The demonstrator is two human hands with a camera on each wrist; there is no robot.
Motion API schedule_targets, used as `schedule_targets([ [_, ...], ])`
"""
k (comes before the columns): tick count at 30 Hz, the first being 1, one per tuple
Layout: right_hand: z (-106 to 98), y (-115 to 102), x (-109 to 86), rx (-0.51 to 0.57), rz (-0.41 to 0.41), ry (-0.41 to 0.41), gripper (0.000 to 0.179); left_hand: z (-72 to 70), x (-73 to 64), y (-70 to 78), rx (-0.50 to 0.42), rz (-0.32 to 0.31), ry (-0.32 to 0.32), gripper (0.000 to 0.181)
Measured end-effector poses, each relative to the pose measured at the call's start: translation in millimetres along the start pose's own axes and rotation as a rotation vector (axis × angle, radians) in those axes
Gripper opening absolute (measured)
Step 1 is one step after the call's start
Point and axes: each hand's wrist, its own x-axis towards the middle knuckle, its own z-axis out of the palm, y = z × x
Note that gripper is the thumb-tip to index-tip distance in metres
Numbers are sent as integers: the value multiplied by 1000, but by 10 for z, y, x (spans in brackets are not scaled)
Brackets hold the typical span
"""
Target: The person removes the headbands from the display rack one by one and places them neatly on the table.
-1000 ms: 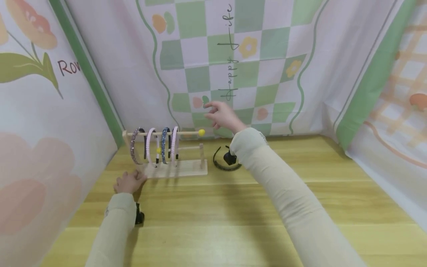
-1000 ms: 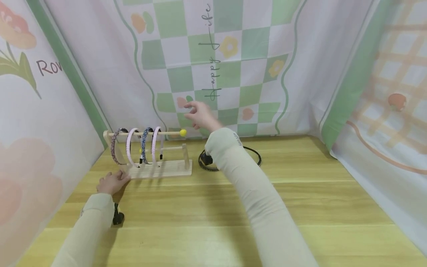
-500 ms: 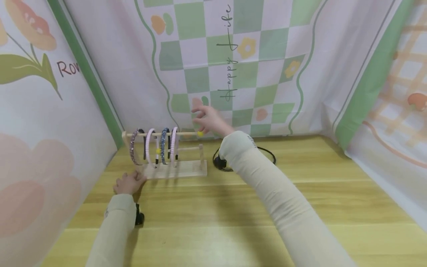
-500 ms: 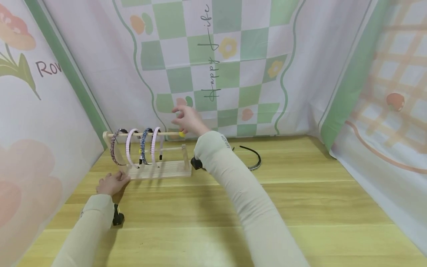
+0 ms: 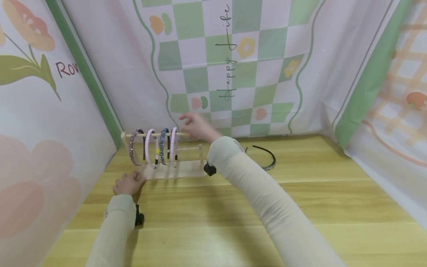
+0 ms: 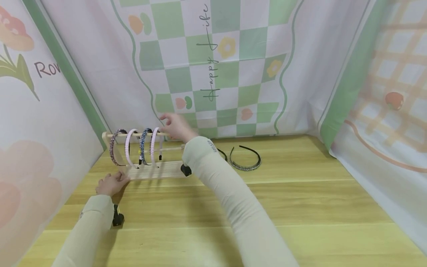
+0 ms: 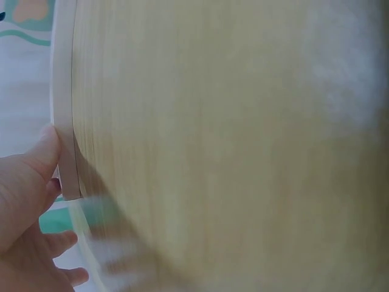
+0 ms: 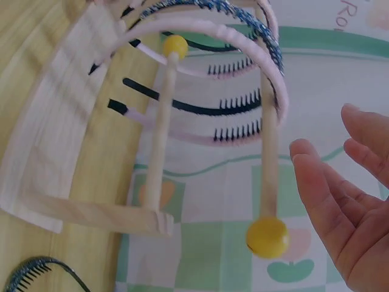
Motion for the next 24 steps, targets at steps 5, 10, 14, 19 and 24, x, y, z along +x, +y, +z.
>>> schedule_targets([
  [5,116,-13,-7,-27,1,-15,51,6,7,-11,2,0,3,72],
  [10,208,-11,-7,19,13,-37,54,11,5,-19,2,4,5,72],
  [14,282,8,9,40,15,-31,54,10,-8,-16,-2,7,3,73],
  [19,387,48,57,31,-19,-27,52,-4,-19,1,-8,-1,2,72],
  [24,455,46,66,58,-21,-18,53,4,-1,-6,-7,0,3,72],
])
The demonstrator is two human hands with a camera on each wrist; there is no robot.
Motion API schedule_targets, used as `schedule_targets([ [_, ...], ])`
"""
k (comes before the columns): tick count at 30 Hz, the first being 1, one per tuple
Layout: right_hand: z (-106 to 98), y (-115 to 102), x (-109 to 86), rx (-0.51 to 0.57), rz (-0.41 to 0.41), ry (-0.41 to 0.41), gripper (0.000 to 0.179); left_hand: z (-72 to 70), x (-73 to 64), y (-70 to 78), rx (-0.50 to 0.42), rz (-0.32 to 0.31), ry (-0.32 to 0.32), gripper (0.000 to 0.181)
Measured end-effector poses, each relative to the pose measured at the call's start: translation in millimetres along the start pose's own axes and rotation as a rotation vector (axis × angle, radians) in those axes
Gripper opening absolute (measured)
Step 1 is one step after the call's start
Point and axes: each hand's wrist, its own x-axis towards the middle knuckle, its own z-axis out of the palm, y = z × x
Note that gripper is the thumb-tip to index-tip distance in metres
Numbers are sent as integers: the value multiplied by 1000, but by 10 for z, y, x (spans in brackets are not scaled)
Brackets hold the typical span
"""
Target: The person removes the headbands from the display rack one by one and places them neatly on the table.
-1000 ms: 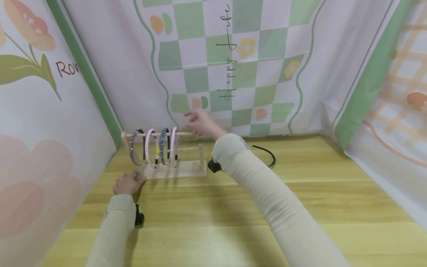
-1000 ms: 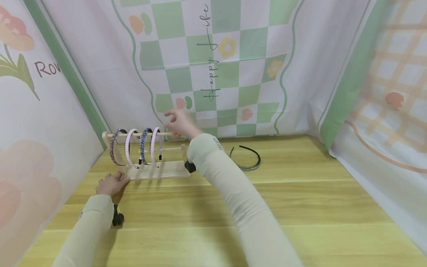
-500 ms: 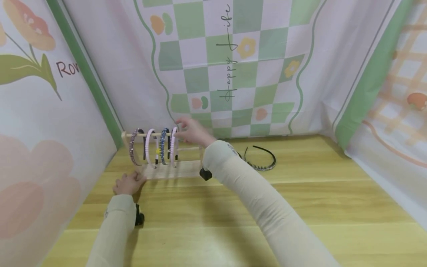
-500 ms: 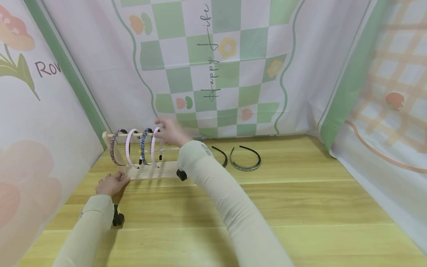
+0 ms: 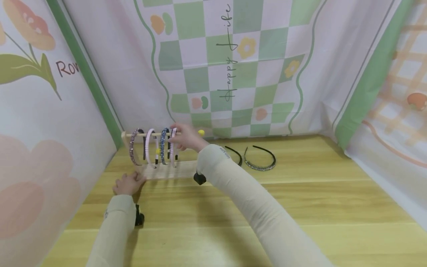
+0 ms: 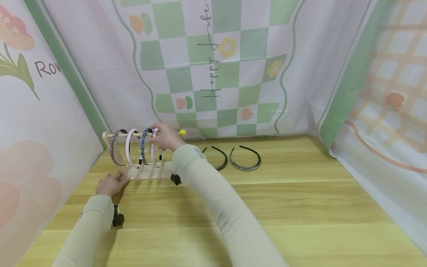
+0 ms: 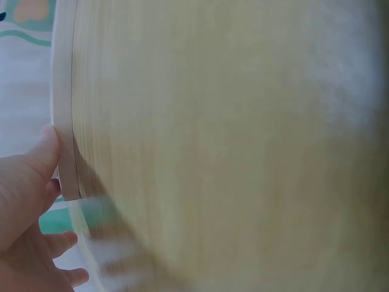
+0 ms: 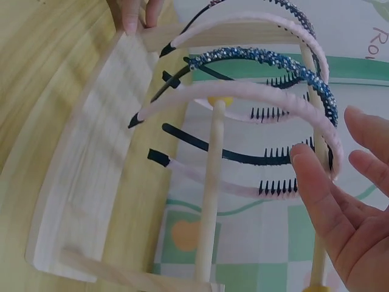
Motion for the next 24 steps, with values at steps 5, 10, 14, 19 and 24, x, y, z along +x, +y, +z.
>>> schedule_targets([
  [5,44,-14,-5,-2,22,3,53,22,21,-31,-17,3,2,73],
  [10,84,-5,-13,12,36,22,54,27,23,-37,-18,5,3,73],
  [14,99,18,2,-7,42,50,52,16,8,-15,-16,-2,-6,72],
  [19,72,29,12,-7,34,81,50,0,16,1,-12,-9,-2,73],
  [24,16,22,16,45,53,95,50,-12,14,7,2,-9,2,72],
])
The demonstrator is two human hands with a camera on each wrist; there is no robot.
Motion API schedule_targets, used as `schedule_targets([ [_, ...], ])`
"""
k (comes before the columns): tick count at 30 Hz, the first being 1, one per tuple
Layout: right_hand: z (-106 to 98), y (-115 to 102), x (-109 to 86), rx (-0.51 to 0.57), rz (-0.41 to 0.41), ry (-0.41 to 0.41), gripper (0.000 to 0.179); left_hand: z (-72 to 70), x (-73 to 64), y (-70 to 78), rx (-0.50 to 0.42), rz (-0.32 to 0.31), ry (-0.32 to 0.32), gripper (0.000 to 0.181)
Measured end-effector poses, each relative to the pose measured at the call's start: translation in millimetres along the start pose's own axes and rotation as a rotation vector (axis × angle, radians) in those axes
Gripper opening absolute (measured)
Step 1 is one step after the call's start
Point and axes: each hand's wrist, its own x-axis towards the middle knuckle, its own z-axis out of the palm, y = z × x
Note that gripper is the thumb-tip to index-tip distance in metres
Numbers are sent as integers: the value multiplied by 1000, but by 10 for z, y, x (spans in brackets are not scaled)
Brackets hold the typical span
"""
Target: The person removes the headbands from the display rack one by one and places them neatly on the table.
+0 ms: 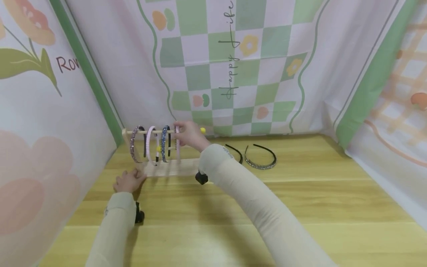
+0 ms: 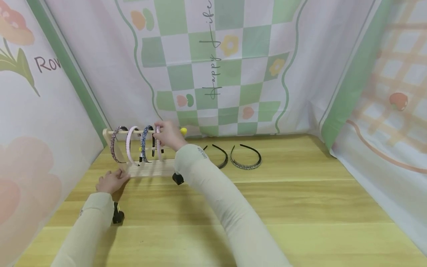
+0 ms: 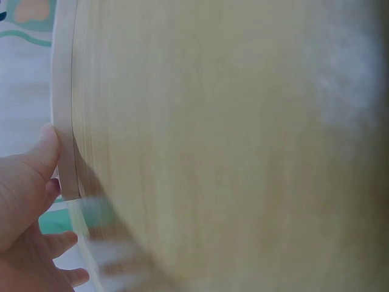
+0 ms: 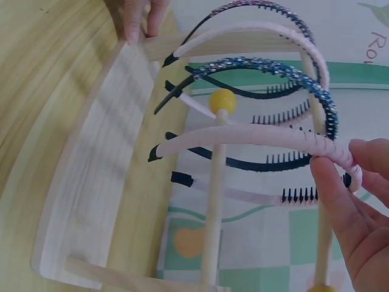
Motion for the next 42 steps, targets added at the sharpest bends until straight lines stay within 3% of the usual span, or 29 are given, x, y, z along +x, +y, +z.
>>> schedule_targets([
  [10,-179,-43,-27,31,28,16,49,-13,-23,17,-10,-4,-9,72],
  [21,-398,-146,-85,111,-8,69,48,-6,-6,7,-8,-3,-9,72],
  [35,-724,-94,-142,171,-38,143,48,-7,-29,26,-33,-26,15,72],
  [42,-865,-84,-220,157,-45,181,50,7,-10,8,-12,-9,3,72],
])
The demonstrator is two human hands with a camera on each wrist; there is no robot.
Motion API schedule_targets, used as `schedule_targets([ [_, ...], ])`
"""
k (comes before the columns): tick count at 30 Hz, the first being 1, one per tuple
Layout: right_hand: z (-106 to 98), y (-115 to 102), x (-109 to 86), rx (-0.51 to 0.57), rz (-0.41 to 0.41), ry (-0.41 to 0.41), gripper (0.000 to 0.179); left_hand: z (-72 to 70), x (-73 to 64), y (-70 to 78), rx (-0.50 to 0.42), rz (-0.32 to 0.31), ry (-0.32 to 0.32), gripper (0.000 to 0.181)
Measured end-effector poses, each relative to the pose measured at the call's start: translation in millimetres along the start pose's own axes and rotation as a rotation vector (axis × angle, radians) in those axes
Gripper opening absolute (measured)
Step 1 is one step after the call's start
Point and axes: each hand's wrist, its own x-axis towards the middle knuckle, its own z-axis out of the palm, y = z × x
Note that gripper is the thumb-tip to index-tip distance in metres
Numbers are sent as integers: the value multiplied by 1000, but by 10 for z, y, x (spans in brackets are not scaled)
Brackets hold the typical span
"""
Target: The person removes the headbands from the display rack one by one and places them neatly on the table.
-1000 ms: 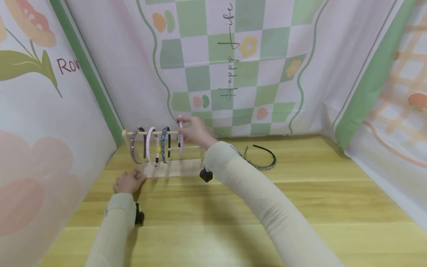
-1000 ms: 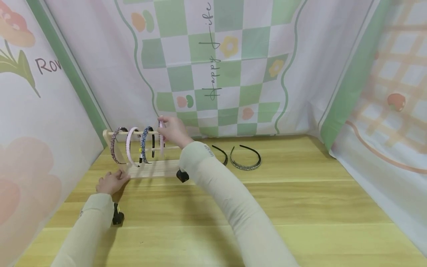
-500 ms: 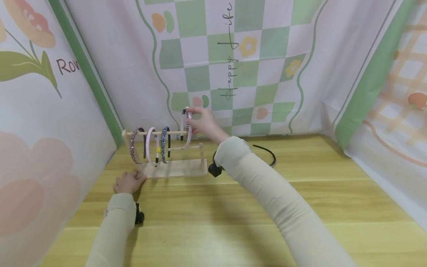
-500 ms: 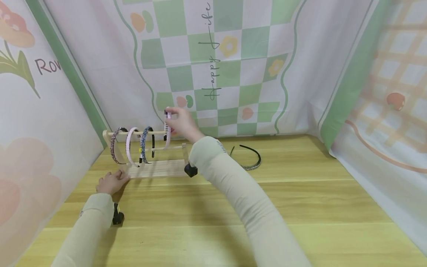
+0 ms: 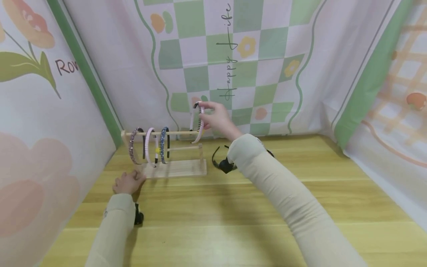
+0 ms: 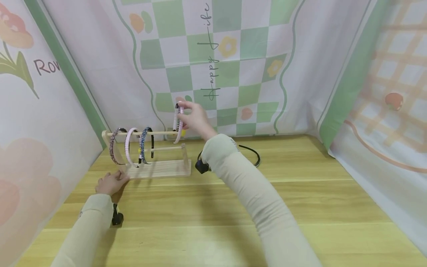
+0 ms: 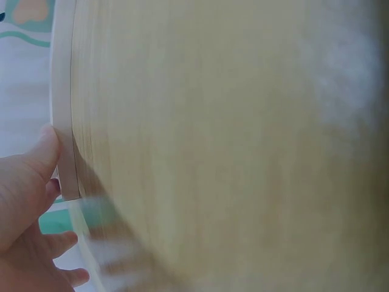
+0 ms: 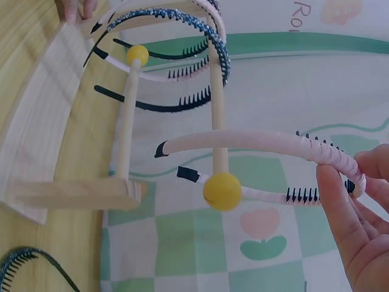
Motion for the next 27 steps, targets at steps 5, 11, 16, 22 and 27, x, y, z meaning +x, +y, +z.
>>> schedule_targets([
  [5,-102,-15,-42,-17,2,10,50,14,13,-19,11,6,2,72],
  [11,-231,-3,-63,-6,16,32,50,10,9,-19,-4,7,3,71],
  [16,-354,25,-73,6,28,53,51,6,13,-29,-12,14,-4,74],
  [22,-498,91,-96,19,18,79,51,-1,3,-33,-10,23,-5,75],
  [27,-637,158,-111,33,30,99,51,-7,-26,-25,-12,27,-11,75],
])
